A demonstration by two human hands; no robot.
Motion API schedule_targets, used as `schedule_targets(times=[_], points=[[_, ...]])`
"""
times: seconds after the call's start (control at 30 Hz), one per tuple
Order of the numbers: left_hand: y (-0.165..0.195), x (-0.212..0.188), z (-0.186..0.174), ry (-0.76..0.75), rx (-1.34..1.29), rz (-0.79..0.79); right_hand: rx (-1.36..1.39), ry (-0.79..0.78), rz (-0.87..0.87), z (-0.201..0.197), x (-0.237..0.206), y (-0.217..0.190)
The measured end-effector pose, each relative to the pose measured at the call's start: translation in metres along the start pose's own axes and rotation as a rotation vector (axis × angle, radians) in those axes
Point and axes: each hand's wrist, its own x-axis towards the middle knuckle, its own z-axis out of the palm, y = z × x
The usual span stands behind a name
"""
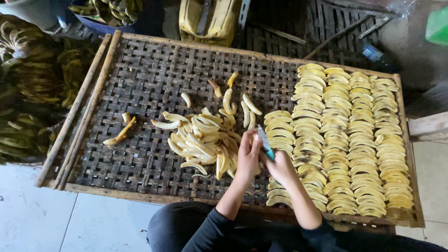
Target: The person sits on the floor at a woven bamboo tray and uses a small knife to slice peeled bananas lengthwise. The person places each cut banana slice onto the tray, arranging the slices in neat rows alongside previously cut slices.
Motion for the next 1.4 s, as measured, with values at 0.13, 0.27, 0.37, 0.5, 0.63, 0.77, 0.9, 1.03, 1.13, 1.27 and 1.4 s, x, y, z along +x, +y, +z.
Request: schedule_targets(times=[0.13, 0.27, 0.37, 0.5, 0.63, 0.77, 0.9, 1.03, 1.13, 1.27, 1.4], points=[[0.02, 0.002, -0.006, 0.207, -0.32, 0.039, 0.06, -0.017, 0.002, 0.005, -0.031, -0.036], [0.042, 0.008, -0.024, 0.443, -0.673, 0.067, -0.046, 0.179, -0.382, 0.018, -0.07, -0.065], [0.049, 0.015, -0.028, 0.52, -0.693, 0.102, -0.171, 0.099, -0.271, 0.024, -0.084, -0.077], [0.048, 0.016, -0.025, 0.544, -0.681, 0.116, -0.177, 0.193, -0.621, 0.029, -0.083, -0.08], [0.047, 0.014, -0.027, 0.55, -0.672, 0.097, -0.184, 0.169, -0.498, 0.034, -0.079, -0.072], [0.045, 0.008, -0.024, 0.45, -0.727, 0.102, -0.188, 0.178, -0.531, 0.037, -0.072, -0.062], [0.038, 0.005, -0.021, 0.384, -0.771, 0.068, -0.261, 0.201, -0.567, 0.035, -0.059, -0.058], [0.034, 0.007, -0.022, 0.354, -0.845, 0.06, -0.316, 0.165, -0.52, 0.032, -0.046, -0.061], [0.033, 0.008, -0.023, 0.317, -0.875, -0.009, -0.321, 0.192, -0.651, 0.029, -0.037, -0.062], [0.027, 0.011, -0.022, 0.245, -0.878, -0.098, -0.345, 0.177, -0.692, 0.023, -0.026, -0.057], [0.016, 0.011, -0.023, 0.191, -0.918, -0.18, -0.434, 0.162, -0.64, 0.02, -0.018, -0.052]])
